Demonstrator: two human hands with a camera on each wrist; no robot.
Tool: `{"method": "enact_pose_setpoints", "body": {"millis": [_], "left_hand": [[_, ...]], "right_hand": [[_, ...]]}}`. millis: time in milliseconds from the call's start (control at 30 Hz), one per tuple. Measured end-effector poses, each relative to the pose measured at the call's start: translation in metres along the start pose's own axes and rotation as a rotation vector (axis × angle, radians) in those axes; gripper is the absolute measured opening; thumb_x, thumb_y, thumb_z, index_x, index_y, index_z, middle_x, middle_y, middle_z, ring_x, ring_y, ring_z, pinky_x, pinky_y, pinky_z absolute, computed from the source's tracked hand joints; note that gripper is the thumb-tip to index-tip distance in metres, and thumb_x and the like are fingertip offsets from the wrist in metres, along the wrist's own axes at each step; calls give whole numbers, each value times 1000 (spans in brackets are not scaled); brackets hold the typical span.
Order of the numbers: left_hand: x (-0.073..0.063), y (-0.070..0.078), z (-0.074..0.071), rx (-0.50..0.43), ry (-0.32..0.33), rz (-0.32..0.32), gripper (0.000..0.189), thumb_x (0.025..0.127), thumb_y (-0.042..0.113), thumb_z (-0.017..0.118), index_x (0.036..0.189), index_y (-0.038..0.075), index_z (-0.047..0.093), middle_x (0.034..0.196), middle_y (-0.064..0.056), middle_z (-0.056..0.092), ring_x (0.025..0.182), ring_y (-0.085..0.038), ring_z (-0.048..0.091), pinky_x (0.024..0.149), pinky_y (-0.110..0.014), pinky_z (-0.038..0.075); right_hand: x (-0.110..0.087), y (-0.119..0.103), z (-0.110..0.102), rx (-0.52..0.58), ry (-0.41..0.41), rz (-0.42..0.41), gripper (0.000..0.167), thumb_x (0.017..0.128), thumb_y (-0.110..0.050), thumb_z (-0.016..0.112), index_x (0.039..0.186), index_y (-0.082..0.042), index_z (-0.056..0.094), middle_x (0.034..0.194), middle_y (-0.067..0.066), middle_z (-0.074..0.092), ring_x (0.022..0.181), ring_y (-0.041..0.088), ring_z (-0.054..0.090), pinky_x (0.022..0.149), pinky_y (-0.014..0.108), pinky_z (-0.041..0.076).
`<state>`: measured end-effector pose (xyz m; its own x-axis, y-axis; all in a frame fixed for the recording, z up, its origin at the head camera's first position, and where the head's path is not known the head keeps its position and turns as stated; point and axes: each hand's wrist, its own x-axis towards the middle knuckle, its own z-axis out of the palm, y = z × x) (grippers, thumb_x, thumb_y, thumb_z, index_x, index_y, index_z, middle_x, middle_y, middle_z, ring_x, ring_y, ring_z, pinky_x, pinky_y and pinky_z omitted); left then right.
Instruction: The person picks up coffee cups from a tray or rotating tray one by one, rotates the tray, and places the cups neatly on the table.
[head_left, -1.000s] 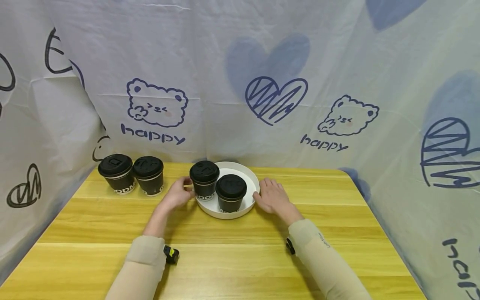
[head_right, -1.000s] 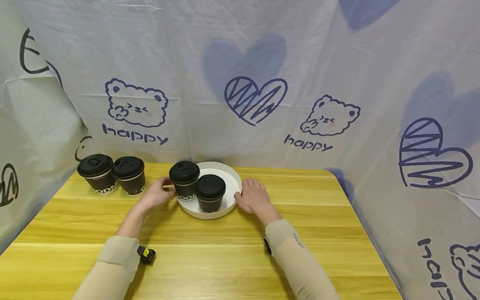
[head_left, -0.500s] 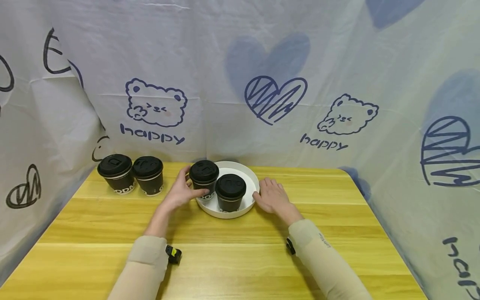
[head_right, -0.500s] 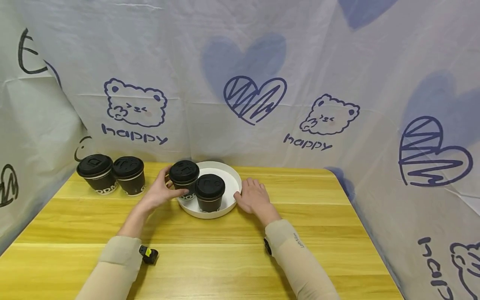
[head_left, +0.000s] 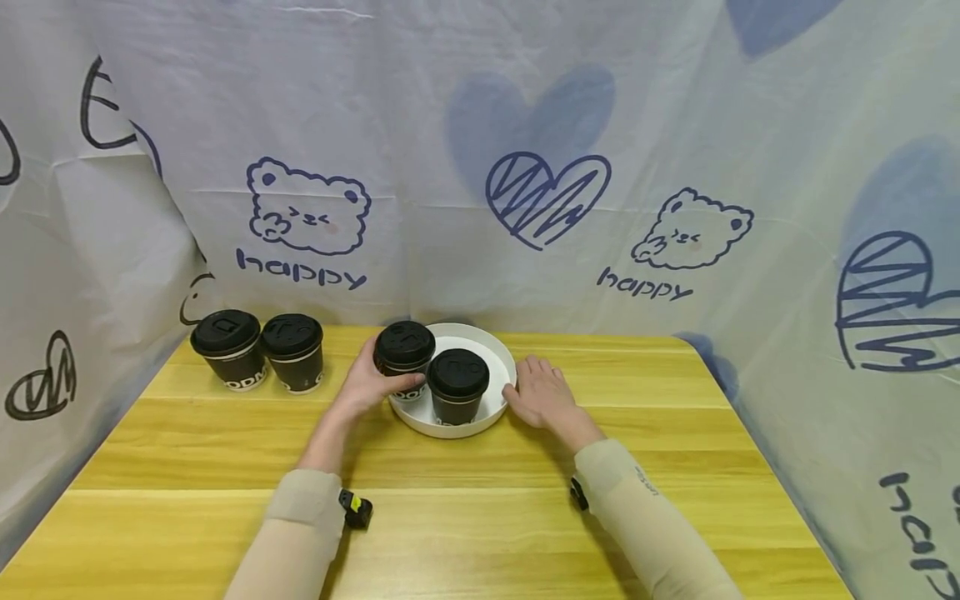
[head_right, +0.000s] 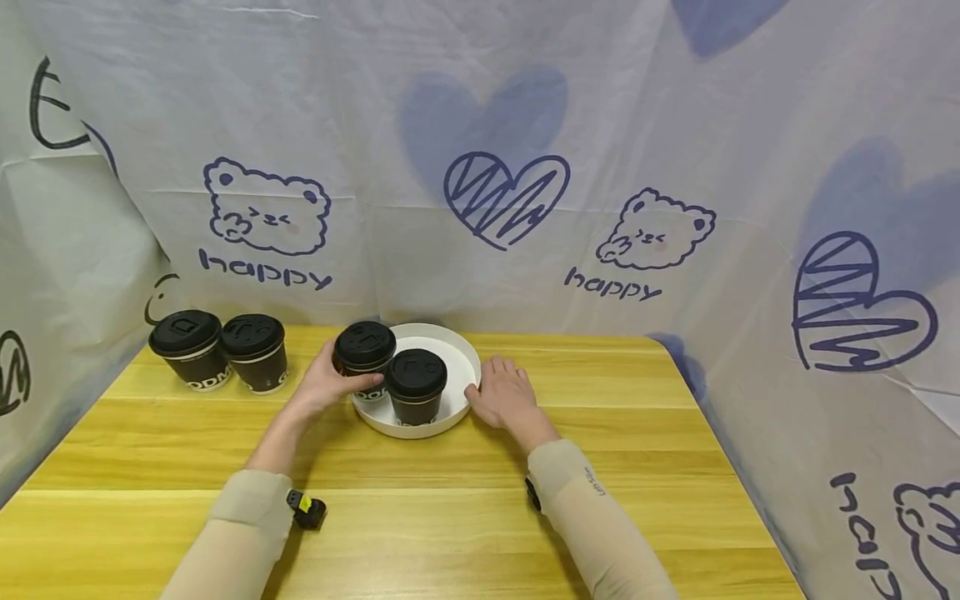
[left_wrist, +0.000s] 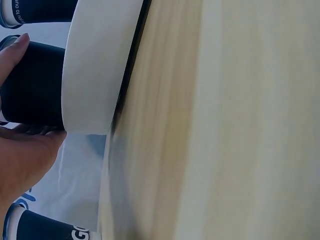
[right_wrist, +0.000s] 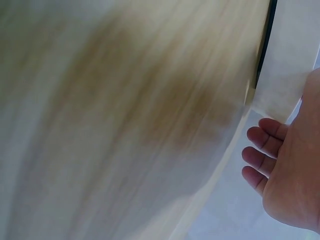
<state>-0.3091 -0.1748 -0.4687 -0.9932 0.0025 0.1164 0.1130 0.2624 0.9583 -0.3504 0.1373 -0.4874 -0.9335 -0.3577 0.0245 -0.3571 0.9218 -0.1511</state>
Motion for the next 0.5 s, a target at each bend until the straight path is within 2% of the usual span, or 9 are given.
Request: {"method": "enact_pose_setpoints", "body": {"millis": [500], "left_hand": [[0,0,1,-32,1,-15,92,80,11,89,153,-4,35,151,-26,48,140,-40,43,124,-52,25]], "right_hand": [[1,-1,1,-3,-9,8,53,105,-41,42,138,-1,50,138,17,50,130,36,44,102,49,39]]}}
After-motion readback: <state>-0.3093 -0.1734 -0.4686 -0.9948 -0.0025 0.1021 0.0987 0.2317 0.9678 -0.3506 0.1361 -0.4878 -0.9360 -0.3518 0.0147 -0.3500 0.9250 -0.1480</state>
